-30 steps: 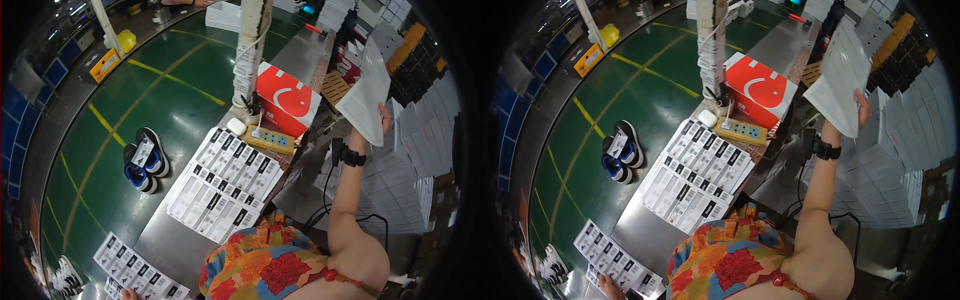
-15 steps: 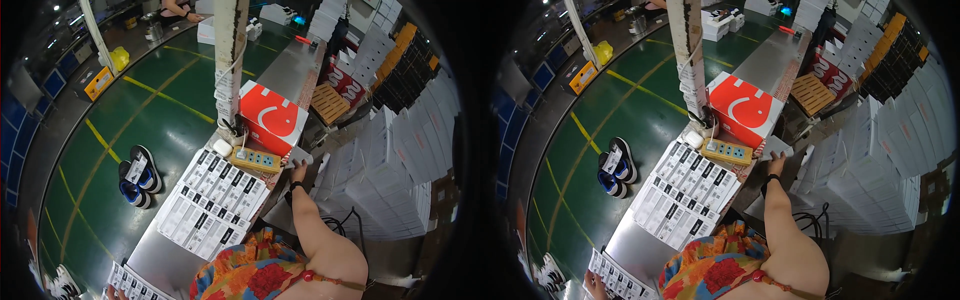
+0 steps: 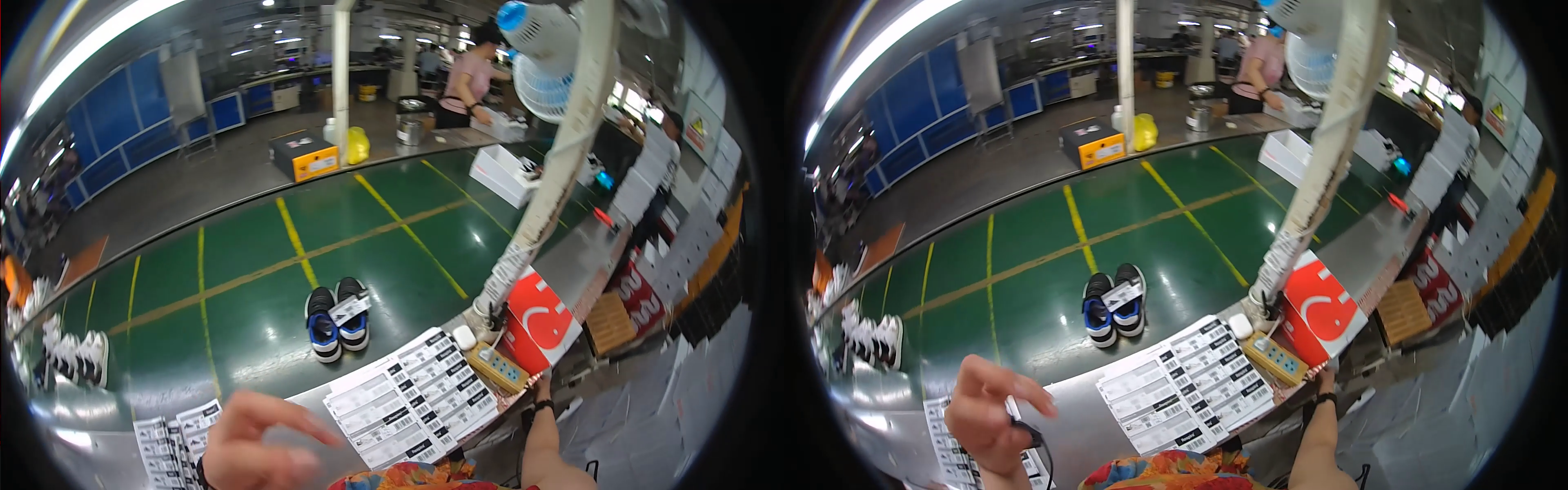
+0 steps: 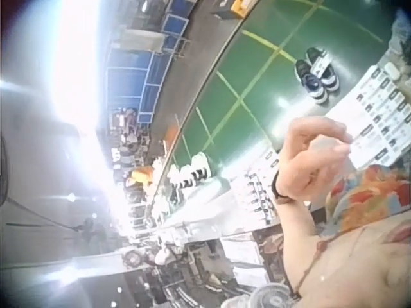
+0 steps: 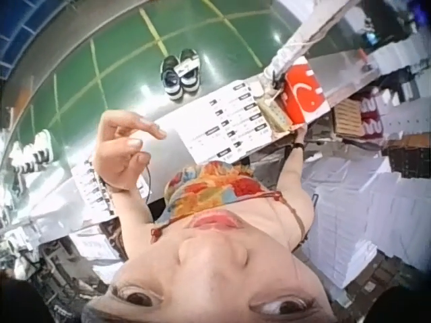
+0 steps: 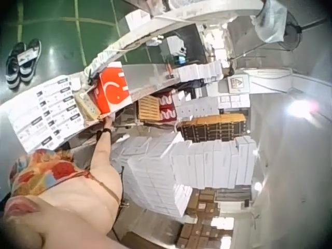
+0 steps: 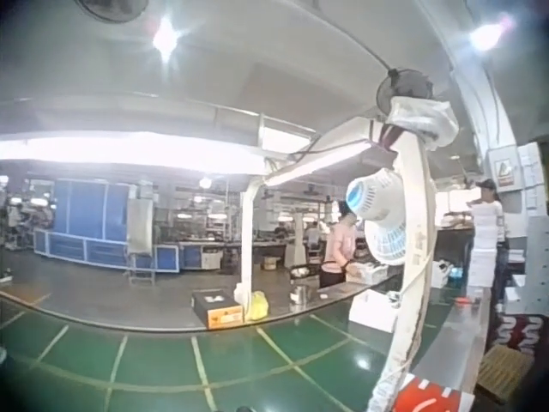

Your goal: Inspecting the interior and exterior of shoes on a conveyor belt and applying labels to them.

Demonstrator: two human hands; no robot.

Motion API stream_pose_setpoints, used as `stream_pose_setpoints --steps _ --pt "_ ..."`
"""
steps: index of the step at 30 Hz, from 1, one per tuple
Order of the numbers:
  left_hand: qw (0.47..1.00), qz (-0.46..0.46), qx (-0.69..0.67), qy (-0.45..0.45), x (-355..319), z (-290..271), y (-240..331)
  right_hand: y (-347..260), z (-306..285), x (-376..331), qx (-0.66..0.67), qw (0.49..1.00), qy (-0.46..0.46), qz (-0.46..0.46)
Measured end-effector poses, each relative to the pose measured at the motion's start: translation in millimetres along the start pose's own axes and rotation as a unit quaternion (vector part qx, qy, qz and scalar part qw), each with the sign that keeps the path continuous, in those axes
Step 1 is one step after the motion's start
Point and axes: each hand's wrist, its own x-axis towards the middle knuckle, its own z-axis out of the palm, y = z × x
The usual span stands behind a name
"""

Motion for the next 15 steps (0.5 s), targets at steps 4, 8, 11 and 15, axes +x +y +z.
stream_pose_setpoints --steps 4,8,11,15 --pt "0.972 0.116 -0.17 -0.111 37 18 23 -39 32 -34 -0.207 0.962 0.173 -0.039" --pt "0.949 0.121 -0.284 -0.07 45 43 42 -66 41 -46 -0.24 0.897 0.34 -0.15" --pt "0.935 0.133 -0.322 -0.073 47 52 36 -94 26 -58 -0.207 0.896 0.363 -0.15" --pt "0.921 0.083 -0.381 -0.03 48 69 38 -155 29 -71 -0.227 0.858 0.406 -0.219"
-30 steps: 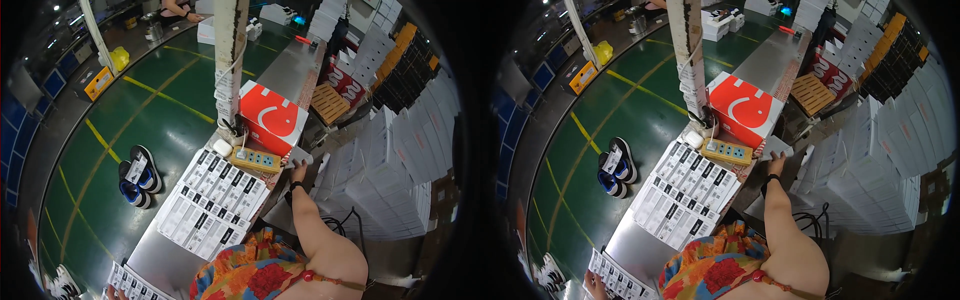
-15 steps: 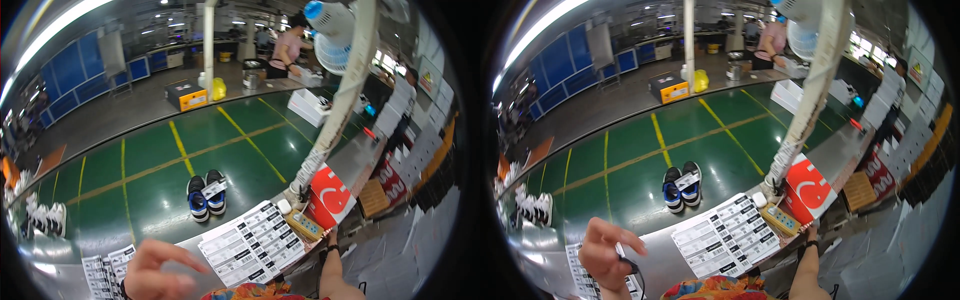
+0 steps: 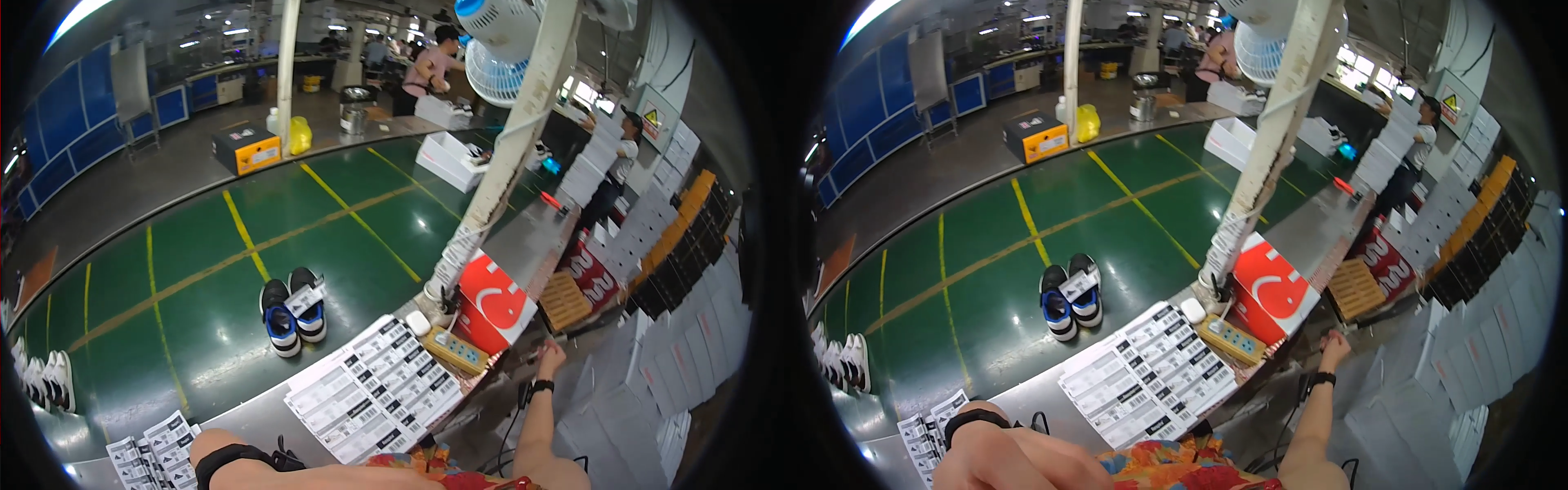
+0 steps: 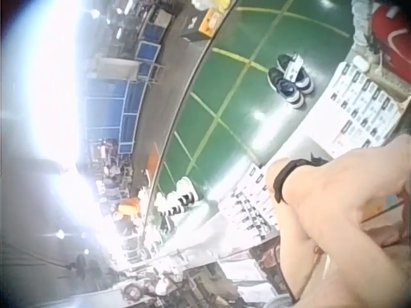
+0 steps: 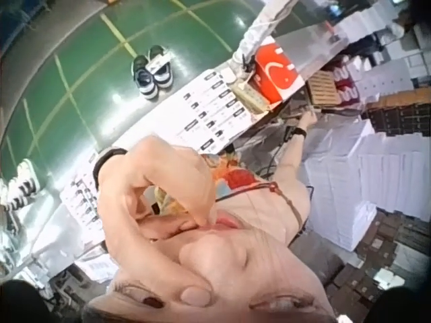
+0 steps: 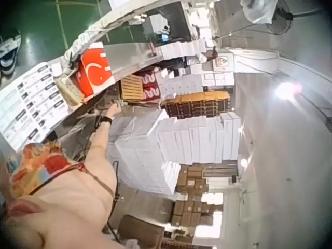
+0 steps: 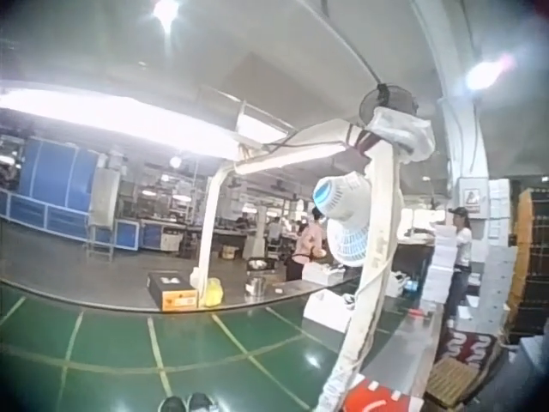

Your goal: Inspecting the interior and exterior of shoes on a conveyor belt and applying labels to them.

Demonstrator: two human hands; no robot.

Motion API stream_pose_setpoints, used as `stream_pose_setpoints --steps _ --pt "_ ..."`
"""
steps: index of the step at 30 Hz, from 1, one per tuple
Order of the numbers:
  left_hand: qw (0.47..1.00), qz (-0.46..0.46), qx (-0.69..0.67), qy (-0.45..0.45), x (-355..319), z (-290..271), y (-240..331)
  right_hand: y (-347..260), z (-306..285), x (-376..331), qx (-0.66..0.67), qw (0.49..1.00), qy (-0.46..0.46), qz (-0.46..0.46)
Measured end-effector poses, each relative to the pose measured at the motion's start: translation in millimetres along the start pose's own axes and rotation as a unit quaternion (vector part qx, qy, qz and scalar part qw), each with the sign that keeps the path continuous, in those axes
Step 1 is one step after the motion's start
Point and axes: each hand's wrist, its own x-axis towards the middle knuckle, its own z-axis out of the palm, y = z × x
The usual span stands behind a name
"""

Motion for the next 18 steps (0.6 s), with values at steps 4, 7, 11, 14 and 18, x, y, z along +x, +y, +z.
stream_pose_setpoints --steps 4,7,11,14,18 --pt "0.996 -0.033 0.079 -0.035 0 -3 3 -101 1 -21 0.006 0.99 0.064 -0.125" --pt "0.996 -0.02 -0.007 -0.086 -11 -22 -4 -184 20 -71 -0.03 0.978 -0.008 -0.208" --pt "0.985 -0.161 -0.034 -0.048 -32 -68 -9 -258 72 -164 -0.024 0.923 -0.263 -0.28" --pt "0.964 -0.214 -0.077 0.14 -54 -113 -24 -281 110 -235 -0.097 0.777 -0.521 -0.34" --pt "0.74 -0.252 -0.343 0.52 -105 -205 -32 -278 181 -325 0.033 0.581 -0.593 -0.557"
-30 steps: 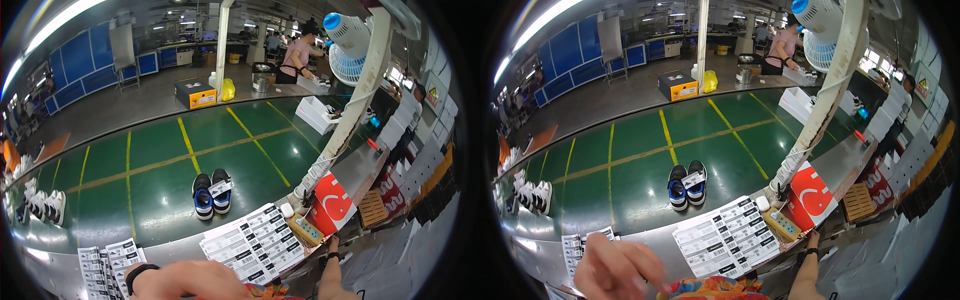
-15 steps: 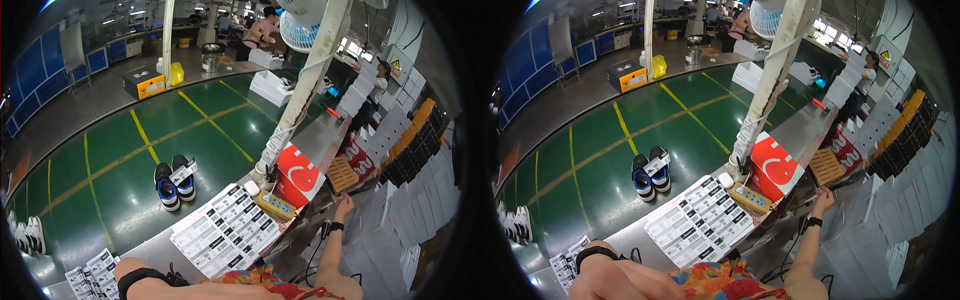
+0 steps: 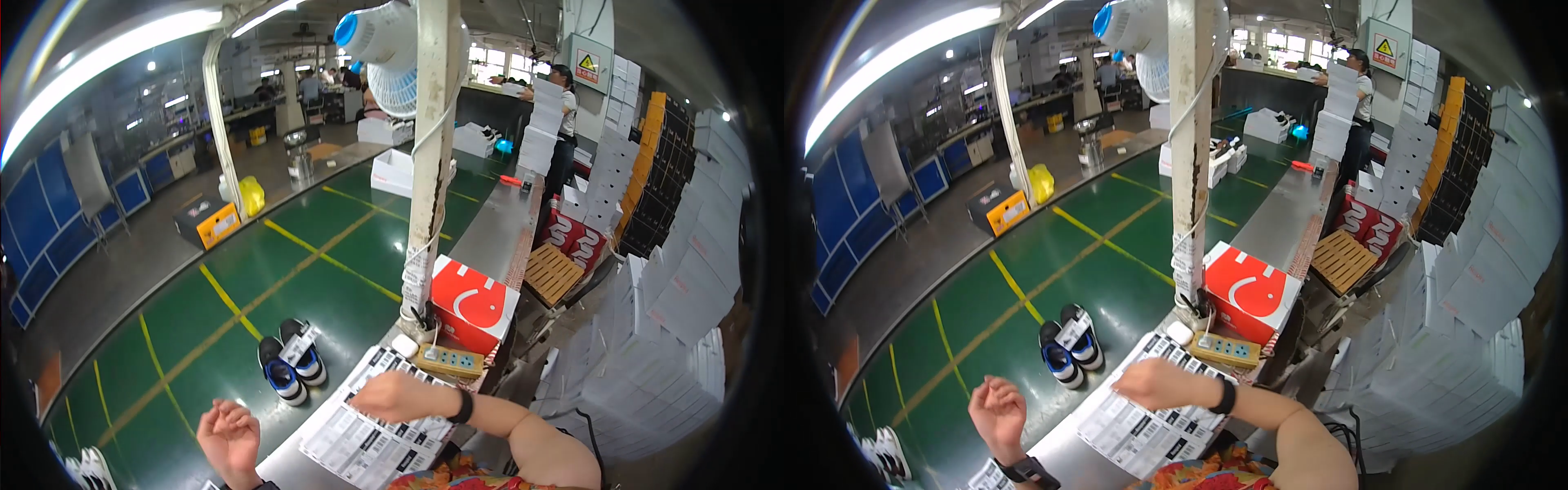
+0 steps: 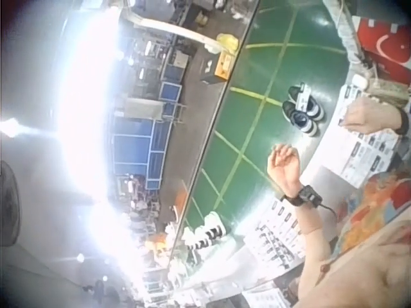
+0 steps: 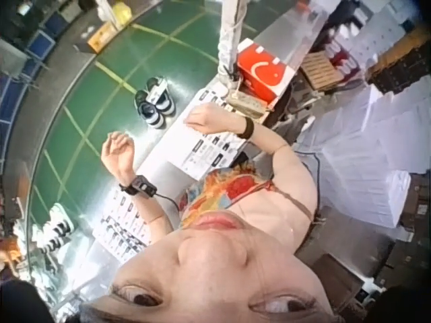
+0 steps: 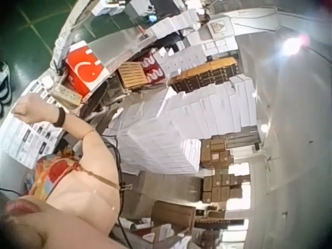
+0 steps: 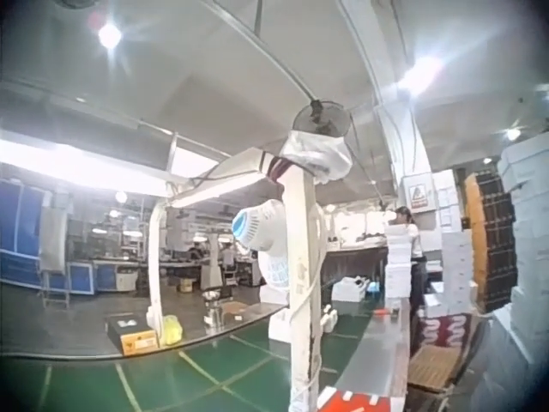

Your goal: Inspecting the interior and exterior of shoes on a conveyor belt and applying labels to them.

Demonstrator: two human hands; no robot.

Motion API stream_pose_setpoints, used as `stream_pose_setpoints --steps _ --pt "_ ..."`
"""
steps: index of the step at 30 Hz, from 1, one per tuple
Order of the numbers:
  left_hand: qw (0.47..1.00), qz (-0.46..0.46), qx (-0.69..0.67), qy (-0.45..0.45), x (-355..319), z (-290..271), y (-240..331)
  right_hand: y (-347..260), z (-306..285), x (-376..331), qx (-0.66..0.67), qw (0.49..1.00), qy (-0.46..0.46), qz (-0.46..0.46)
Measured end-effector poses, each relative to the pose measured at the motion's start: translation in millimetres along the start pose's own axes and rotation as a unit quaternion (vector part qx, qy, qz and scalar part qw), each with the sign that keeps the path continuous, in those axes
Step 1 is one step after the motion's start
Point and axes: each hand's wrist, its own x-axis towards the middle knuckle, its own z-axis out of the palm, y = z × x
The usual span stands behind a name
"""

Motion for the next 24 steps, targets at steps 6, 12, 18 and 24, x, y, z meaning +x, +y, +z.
stream_pose_setpoints --steps 6,12,18,24 --pt "0.989 0.117 -0.051 0.075 53 -143 86 -14 103 52 0.008 0.962 -0.272 0.025" --pt "0.974 0.178 -0.008 0.143 59 -204 85 -21 156 68 0.046 0.941 -0.334 0.032" --pt "0.968 0.162 0.064 0.179 60 -185 77 -20 153 67 0.05 0.921 -0.386 0.007" --pt "0.973 0.171 0.079 0.136 68 -192 74 -22 160 69 0.044 0.924 -0.358 0.127"
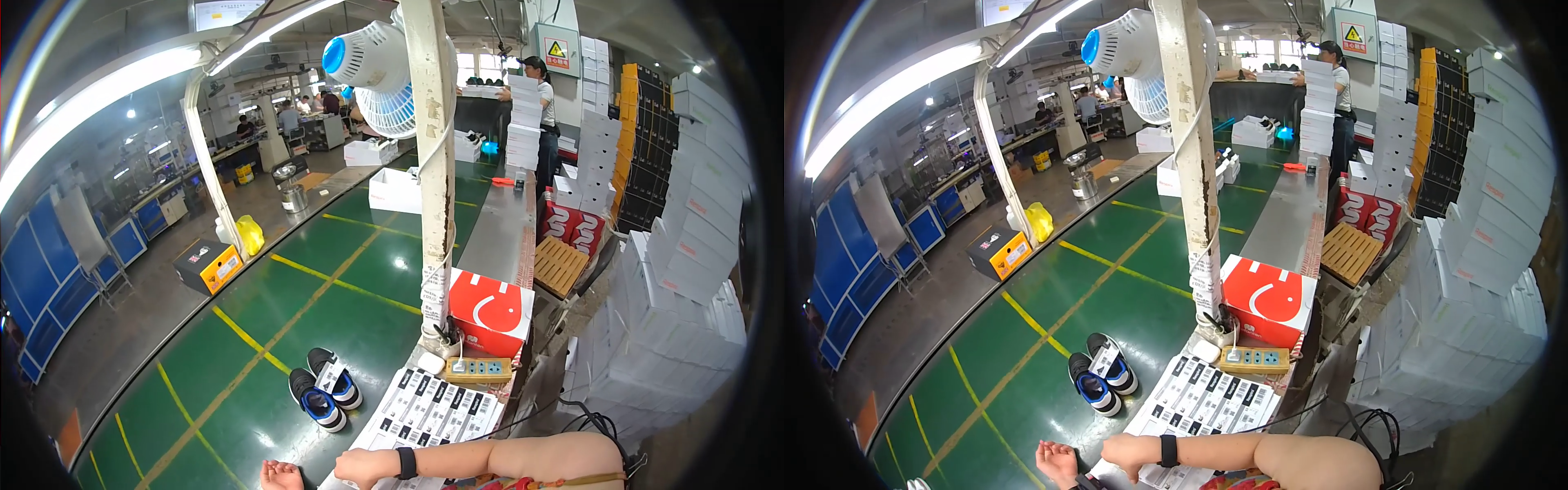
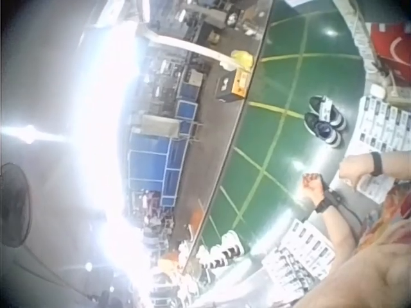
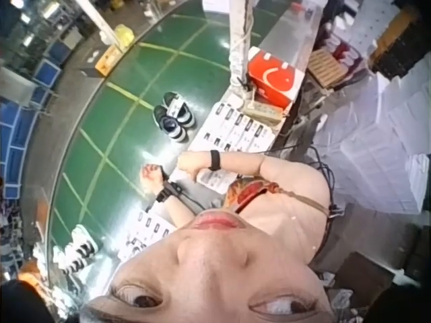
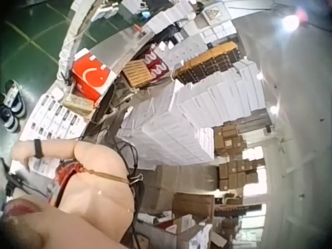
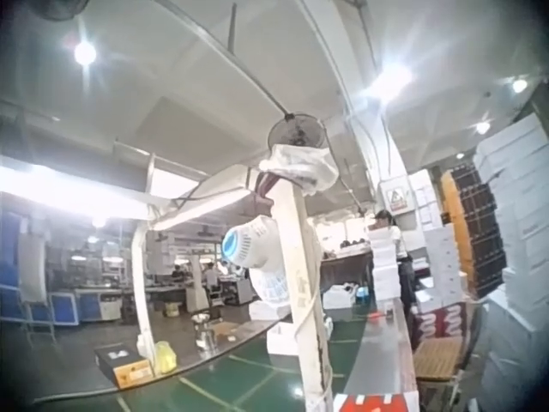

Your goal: Inspecting the interior and exterior of shoes on a conveyor belt and applying labels to them.

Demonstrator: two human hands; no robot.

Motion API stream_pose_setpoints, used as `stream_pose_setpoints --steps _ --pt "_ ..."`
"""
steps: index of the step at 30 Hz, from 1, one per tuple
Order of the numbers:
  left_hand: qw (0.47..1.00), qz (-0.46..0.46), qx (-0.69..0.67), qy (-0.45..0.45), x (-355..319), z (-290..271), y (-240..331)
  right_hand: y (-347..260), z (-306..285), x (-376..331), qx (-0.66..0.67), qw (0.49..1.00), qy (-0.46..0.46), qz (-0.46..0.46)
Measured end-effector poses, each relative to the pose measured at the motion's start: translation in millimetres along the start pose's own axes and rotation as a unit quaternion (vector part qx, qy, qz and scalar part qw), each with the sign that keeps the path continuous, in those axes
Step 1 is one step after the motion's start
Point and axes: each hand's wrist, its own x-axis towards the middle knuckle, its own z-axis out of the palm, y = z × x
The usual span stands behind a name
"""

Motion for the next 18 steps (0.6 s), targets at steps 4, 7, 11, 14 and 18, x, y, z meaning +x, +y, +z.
stream_pose_setpoints --steps 4,7,11,14,18 --pt "0.996 0.052 0.042 -0.051 -3 3 0 -7 8 3 -0.023 0.997 -0.043 0.054" --pt "0.995 0.048 0.041 -0.079 -10 8 -3 -21 18 4 -0.074 0.996 -0.032 0.038" --pt "0.995 0.042 0.024 -0.088 -15 10 -2 -47 40 1 -0.151 0.986 -0.025 0.072" --pt "0.997 0.045 0.003 -0.061 -12 4 0 -50 56 -12 -0.232 0.969 0.074 -0.049" --pt "0.997 0.048 -0.026 -0.057 -7 -3 5 -48 64 -19 -0.248 0.963 0.085 -0.057"
